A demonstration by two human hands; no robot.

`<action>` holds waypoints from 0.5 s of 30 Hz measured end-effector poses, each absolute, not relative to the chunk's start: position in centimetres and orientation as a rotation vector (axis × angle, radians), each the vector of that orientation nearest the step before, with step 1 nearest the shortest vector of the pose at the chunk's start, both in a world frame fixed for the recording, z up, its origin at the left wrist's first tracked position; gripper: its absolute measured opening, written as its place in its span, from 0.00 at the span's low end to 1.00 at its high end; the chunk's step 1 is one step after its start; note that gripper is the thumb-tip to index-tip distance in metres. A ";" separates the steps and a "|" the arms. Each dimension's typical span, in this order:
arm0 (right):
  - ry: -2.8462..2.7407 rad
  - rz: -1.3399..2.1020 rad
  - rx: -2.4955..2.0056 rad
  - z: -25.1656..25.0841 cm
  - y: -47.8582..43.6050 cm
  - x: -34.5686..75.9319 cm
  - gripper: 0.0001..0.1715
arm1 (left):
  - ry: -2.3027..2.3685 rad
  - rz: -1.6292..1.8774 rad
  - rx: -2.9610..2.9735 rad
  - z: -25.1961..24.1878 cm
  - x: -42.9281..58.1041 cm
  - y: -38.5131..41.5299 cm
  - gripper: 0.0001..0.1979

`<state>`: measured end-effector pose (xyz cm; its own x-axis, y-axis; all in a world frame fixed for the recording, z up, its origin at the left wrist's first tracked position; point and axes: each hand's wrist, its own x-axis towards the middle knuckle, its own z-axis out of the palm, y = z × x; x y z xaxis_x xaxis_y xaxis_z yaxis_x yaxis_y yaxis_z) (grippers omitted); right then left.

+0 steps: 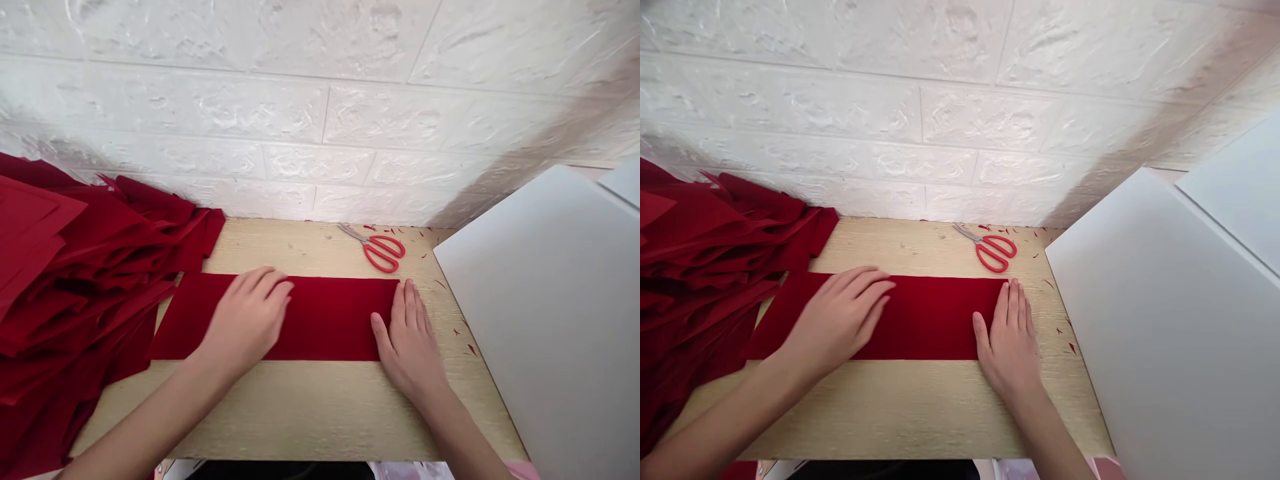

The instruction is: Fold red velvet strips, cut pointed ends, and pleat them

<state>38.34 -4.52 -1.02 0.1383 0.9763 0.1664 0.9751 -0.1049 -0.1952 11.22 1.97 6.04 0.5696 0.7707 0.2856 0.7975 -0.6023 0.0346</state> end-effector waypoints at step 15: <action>-1.545 0.244 -2.089 3.0 0.7 43.2 0.32 | -1.514 0.321 -3.153 6.9 22.9 8.7 0.04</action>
